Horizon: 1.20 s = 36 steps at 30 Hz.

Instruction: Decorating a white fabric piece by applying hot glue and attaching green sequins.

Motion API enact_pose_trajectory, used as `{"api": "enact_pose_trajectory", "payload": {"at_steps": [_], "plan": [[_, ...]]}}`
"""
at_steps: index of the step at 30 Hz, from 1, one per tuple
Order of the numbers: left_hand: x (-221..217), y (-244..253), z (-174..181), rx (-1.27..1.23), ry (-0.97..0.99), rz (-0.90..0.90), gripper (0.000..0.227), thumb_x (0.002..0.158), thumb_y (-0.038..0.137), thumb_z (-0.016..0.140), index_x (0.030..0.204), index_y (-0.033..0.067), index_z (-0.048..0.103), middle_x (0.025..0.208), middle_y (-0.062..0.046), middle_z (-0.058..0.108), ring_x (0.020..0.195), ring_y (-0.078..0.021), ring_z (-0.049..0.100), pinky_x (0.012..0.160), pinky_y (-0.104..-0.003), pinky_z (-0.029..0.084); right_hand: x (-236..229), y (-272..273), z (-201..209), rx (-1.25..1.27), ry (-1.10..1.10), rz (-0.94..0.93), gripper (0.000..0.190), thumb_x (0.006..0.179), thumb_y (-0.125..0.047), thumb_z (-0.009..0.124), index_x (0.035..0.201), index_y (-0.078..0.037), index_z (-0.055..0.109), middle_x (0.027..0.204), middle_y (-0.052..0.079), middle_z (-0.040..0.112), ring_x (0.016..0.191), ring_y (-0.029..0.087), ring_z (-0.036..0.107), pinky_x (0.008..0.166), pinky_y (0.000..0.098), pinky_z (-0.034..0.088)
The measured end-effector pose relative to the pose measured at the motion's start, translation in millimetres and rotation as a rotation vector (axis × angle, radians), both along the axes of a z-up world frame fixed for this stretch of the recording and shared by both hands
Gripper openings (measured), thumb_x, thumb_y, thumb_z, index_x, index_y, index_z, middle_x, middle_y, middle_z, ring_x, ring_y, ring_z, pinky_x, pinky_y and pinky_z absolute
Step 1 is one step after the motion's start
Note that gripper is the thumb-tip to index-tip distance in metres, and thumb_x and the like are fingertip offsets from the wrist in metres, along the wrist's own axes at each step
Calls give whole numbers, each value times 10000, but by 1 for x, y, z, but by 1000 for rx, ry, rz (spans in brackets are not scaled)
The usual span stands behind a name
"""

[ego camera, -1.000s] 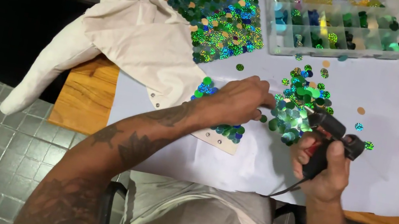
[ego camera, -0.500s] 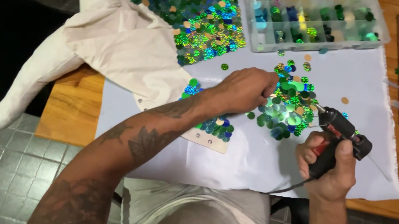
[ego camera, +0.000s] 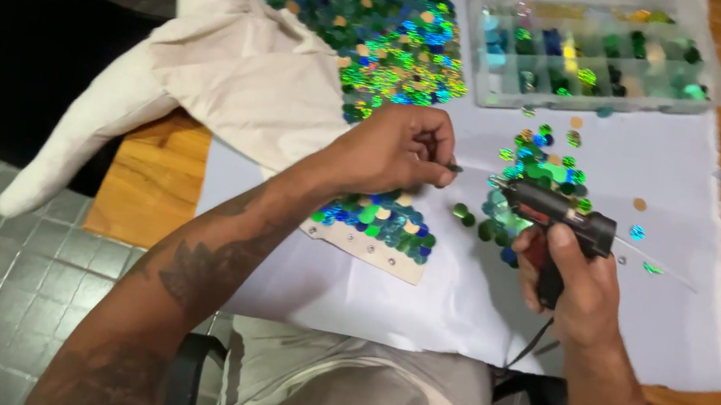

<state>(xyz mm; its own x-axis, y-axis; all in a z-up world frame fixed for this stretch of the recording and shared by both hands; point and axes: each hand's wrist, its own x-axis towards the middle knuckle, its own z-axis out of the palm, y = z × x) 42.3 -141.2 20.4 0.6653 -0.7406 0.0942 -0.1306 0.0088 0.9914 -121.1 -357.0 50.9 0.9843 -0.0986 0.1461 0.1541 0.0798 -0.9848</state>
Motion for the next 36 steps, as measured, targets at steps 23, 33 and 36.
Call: {"api": "enact_pose_trajectory", "payload": {"at_steps": [23,33,36], "plan": [[-25,151,-25,335,178,280,183,827,12,746,993,6,669,732,-167,737,523,-151,677,468,-233,545,76,104,15,-679,660,329,444,969,-354,605,807,42,723,540,79,487,304,187,432,383,318,368],[-26,154,-17,228,180,198,331,781,7,823,1007,2,582,890,-142,703,688,-149,693,568,-241,584,84,109,16,-663,686,326,476,987,-371,604,851,63,745,557,87,476,301,180,424,348,309,353],[-26,155,-18,182,230,170,456,719,15,889,1052,7,578,939,-133,713,759,-154,724,645,-245,615,85,102,7,-635,681,313,476,1000,-358,603,861,77,738,558,87,467,299,179,412,340,308,346]]}}
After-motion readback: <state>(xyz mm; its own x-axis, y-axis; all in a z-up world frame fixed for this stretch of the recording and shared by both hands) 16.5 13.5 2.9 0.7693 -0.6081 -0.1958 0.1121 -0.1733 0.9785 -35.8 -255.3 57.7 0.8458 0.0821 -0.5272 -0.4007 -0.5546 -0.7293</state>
